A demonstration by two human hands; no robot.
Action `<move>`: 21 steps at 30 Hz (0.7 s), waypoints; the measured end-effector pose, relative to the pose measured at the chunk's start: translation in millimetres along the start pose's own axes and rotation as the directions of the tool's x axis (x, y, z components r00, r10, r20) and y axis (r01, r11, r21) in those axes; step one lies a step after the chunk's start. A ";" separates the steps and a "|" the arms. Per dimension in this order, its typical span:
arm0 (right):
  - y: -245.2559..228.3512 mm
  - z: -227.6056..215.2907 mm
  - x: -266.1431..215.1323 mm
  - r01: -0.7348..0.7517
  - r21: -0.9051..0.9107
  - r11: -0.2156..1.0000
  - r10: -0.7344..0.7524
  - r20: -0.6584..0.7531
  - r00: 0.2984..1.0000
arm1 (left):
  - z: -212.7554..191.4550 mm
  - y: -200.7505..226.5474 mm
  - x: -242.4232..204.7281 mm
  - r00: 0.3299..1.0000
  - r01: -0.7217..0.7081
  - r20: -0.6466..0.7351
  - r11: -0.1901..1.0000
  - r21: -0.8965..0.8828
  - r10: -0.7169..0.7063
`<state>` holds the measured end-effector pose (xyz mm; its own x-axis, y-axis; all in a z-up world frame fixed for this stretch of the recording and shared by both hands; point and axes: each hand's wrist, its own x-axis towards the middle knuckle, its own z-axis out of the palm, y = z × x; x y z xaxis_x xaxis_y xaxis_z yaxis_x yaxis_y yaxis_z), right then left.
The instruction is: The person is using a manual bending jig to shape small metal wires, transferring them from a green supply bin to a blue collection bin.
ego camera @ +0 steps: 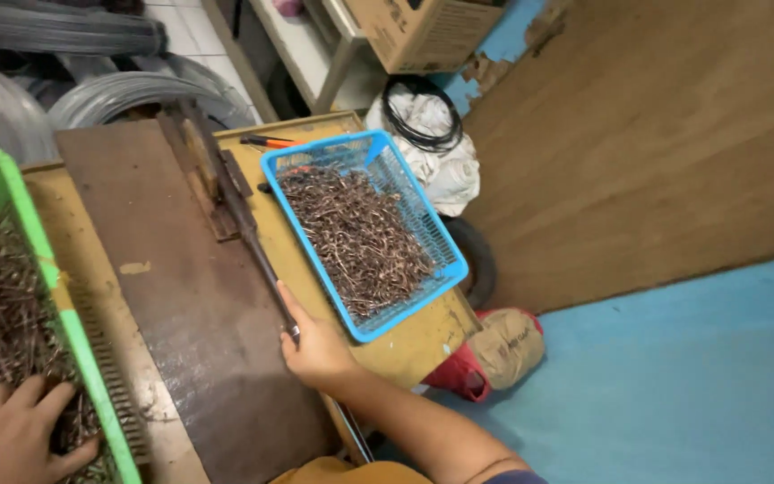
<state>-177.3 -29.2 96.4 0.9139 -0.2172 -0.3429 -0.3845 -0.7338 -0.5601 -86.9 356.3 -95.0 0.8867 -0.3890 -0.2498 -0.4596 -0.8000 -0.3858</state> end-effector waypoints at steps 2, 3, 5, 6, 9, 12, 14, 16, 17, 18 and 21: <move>0.5 2.9 1.3 0.007 -0.016 1.000 -0.006 0.028 1.000 | -11.6 -3.3 -6.8 0.990 0.010 0.140 1.000 0.021 -0.013; 2.3 4.0 1.8 0.014 -0.019 1.000 -0.014 0.019 1.000 | -12.6 -4.4 -7.2 0.993 0.002 0.114 0.999 -0.036 0.002; 1.4 2.1 0.7 0.023 -0.025 0.999 -0.023 0.012 1.000 | -19.0 -4.5 -7.1 0.996 -0.004 0.089 0.996 -0.094 0.012; -1.6 -0.9 -1.2 -0.001 -0.015 1.000 0.002 0.025 1.000 | -24.5 -4.0 -6.9 0.989 -0.017 0.147 0.996 -0.086 0.030; -9.9 -5.8 0.5 -0.062 -0.003 0.998 0.062 0.056 0.996 | -32.9 -7.8 -2.3 0.977 -0.030 0.210 0.996 -0.081 0.047; -12.2 -7.6 -0.9 -0.096 0.015 0.995 0.094 0.069 0.993 | -40.4 -10.9 0.9 0.959 -0.044 0.274 0.993 -0.111 0.073; -9.8 -5.8 1.2 -0.080 0.033 0.996 0.078 0.063 0.995 | -50.0 -13.8 2.2 0.941 -0.044 0.329 0.990 -0.136 0.086; -2.6 -1.5 3.1 -0.090 0.052 0.995 0.088 0.024 0.996 | -64.9 -16.9 -0.2 0.919 -0.091 0.363 0.978 -0.188 0.155; -4.8 -2.4 2.2 -0.092 0.057 0.994 0.091 0.027 0.996 | -63.9 -17.8 -1.9 0.917 -0.093 0.366 0.979 -0.184 0.156; -6.5 -3.4 1.2 -0.099 0.070 0.993 0.097 0.033 0.995 | -62.9 -18.2 -3.5 0.935 -0.077 0.325 0.975 -0.210 0.144; -11.6 -8.7 -4.1 -0.132 0.140 0.981 0.127 0.042 0.991 | -63.1 -18.7 -2.9 0.944 -0.056 0.301 0.962 -0.266 0.138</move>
<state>-175.5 -25.4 110.9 0.8513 -0.2817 -0.4427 -0.5161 -0.6014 -0.6098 -77.7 343.6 -30.9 0.7584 -0.3401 -0.5561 -0.4789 -0.8695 -0.1213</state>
